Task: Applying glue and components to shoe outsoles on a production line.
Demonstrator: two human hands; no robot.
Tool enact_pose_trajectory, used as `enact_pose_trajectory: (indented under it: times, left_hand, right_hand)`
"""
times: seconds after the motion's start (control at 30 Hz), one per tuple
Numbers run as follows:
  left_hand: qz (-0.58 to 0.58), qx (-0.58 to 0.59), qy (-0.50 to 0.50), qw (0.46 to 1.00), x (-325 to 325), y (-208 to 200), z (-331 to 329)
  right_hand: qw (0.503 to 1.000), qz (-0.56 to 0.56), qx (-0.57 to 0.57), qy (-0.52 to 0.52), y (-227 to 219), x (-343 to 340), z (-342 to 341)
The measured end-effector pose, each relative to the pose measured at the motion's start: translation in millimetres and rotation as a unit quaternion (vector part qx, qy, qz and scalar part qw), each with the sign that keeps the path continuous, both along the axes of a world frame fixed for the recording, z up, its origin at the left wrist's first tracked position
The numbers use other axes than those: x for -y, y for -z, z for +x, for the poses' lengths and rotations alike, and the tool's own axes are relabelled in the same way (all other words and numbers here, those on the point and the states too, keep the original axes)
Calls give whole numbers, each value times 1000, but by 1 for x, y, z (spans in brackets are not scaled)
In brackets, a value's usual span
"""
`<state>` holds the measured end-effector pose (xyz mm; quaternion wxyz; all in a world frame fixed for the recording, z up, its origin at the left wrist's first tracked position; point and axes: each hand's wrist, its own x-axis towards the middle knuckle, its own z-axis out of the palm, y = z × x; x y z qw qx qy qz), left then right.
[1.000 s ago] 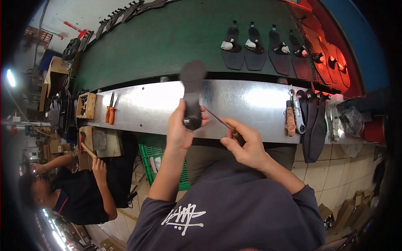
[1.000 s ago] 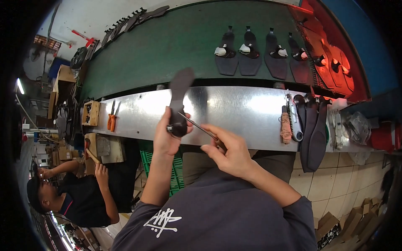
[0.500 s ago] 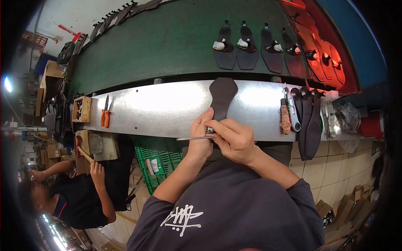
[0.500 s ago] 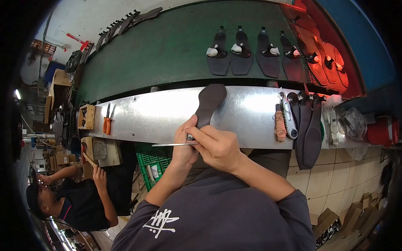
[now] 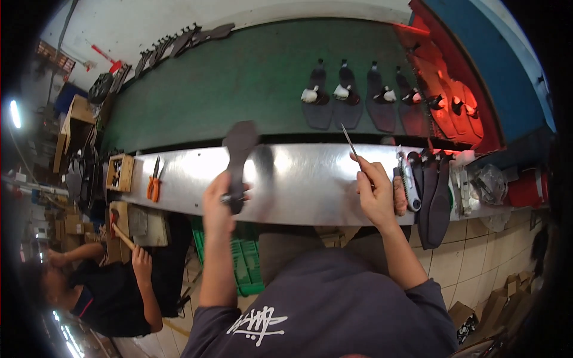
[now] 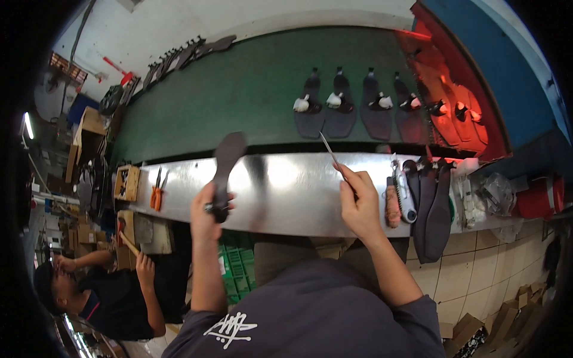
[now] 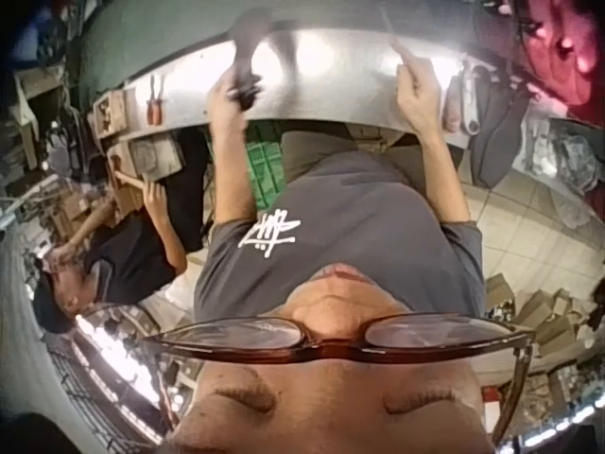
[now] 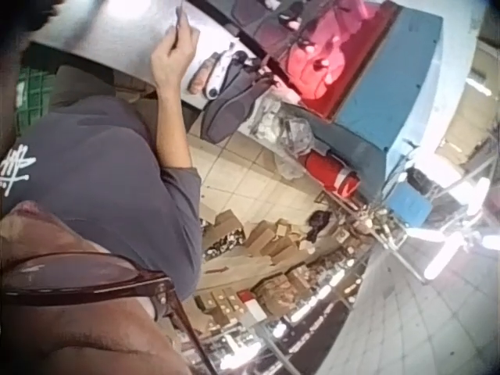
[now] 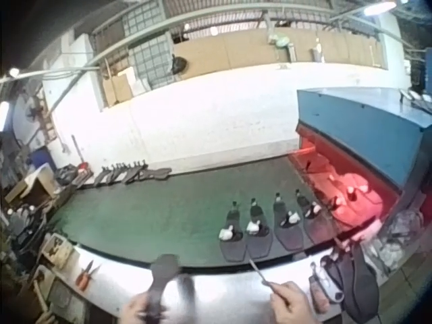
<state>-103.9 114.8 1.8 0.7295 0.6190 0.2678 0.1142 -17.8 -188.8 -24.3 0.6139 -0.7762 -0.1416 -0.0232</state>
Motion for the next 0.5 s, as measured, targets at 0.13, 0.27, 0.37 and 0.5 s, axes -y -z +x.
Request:
enact_pose_trajectory:
  times: [0.13, 0.27, 0.37, 0.5]
  left_hand:
    - [298, -32, -164, 940, -129, 12, -18]
    - [328, 40, -134, 934, -74, -12, 51]
    - [291, 75, 33, 953, -11, 19, 125]
    - [500, 45, 61, 862, 76, 49, 219]
  right_hand:
    - [983, -165, 52, 56, 10, 32, 8]
    - [960, -255, 84, 77, 20, 51, 12]
    - [955, -284, 64, 62, 23, 53, 15]
    - [941, -319, 72, 84, 26, 56, 16]
